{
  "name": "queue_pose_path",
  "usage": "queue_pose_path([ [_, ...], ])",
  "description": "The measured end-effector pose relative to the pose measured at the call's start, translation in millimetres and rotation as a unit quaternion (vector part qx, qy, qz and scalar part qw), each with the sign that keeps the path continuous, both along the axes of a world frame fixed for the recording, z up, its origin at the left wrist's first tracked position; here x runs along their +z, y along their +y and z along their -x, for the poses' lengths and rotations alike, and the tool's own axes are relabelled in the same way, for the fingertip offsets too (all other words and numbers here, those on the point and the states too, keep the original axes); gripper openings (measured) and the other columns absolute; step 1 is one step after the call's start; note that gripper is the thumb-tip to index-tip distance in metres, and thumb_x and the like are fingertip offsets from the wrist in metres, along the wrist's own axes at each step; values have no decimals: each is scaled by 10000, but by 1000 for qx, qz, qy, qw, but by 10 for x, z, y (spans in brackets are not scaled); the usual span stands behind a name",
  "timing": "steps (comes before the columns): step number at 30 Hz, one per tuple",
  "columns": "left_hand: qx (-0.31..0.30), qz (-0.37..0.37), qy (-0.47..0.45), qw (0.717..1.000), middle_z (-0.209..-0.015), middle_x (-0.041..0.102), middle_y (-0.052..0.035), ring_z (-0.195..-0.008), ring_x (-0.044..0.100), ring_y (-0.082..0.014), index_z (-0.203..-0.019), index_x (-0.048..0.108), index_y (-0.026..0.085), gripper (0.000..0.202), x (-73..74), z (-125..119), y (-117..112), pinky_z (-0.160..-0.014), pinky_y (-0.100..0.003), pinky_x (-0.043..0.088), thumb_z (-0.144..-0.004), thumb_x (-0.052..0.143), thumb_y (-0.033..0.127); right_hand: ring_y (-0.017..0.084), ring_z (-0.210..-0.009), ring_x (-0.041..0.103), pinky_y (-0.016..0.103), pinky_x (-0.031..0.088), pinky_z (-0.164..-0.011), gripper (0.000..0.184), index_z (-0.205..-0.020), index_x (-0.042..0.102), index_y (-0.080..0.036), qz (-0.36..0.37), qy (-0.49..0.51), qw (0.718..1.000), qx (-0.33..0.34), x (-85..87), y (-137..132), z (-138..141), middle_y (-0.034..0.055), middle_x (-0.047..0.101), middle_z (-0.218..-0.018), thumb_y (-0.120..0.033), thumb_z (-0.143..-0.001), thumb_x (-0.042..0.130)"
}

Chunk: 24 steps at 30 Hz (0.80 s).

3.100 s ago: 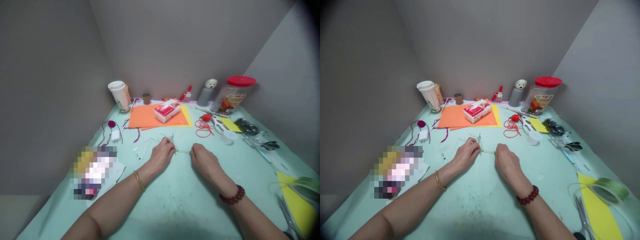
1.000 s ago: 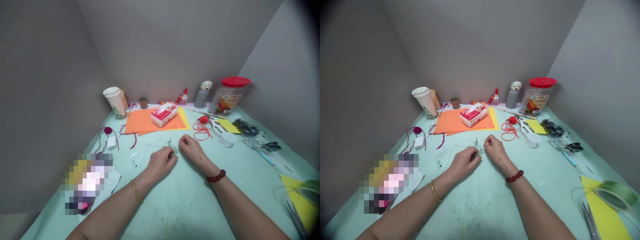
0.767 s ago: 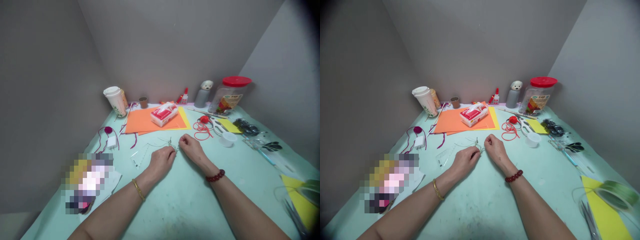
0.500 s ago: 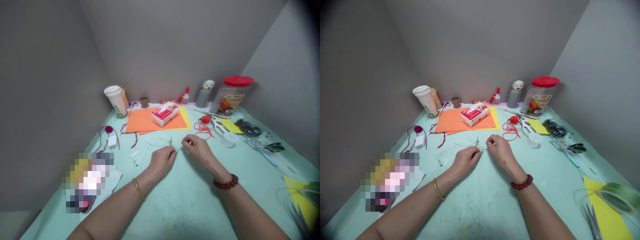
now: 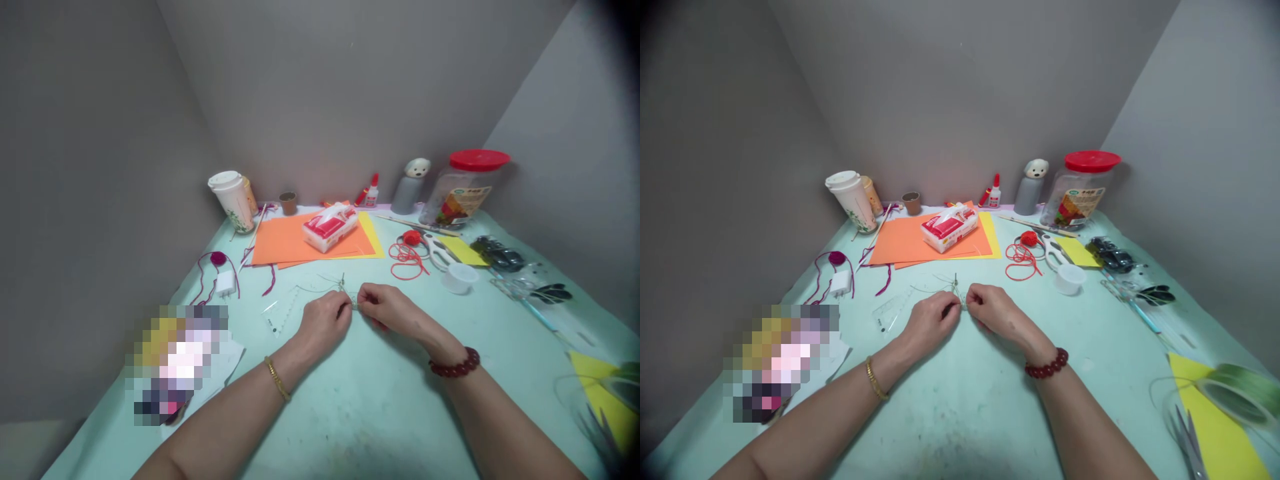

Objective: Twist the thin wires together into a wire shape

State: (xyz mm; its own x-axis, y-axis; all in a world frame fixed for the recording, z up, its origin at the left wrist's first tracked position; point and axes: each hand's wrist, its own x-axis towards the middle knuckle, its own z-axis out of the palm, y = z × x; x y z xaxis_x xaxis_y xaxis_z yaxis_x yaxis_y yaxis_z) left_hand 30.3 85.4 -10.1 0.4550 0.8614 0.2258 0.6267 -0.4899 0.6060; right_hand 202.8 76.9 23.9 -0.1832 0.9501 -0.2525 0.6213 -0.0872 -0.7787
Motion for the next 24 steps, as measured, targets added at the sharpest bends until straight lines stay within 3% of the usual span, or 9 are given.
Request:
queue_pose_path([
  [8,-12,14,10,1000,-822,644,-9,-730,556,-125,-824,606,204,187,41,54,-75,-684,-252,405,-861,424,224,88,-433,399,214,283,-433,99,-663,486,-175,18,0,1000,11,34,-73,-26,-41,482,-495,-210,-753,465],
  [14,-16,19,-7,1000,-778,635,9,-700,543,-111,-818,607,205,180,23,63,-88,-670,-240,398,-863,435,231,87,-418,416,205,294,-396,123,-764,531,-168,51,32,998,-35,-5,-58,61,-18,552,-570,-259,-797,456],
  [24,-9,47,-10,999,-748,641,9,-631,526,-107,-875,588,204,173,118,121,-100,-618,-242,375,-879,420,244,71,-405,379,186,265,-396,93,-770,523,-161,43,51,997,-49,-44,-42,74,-27,536,-541,-200,-742,444],
])
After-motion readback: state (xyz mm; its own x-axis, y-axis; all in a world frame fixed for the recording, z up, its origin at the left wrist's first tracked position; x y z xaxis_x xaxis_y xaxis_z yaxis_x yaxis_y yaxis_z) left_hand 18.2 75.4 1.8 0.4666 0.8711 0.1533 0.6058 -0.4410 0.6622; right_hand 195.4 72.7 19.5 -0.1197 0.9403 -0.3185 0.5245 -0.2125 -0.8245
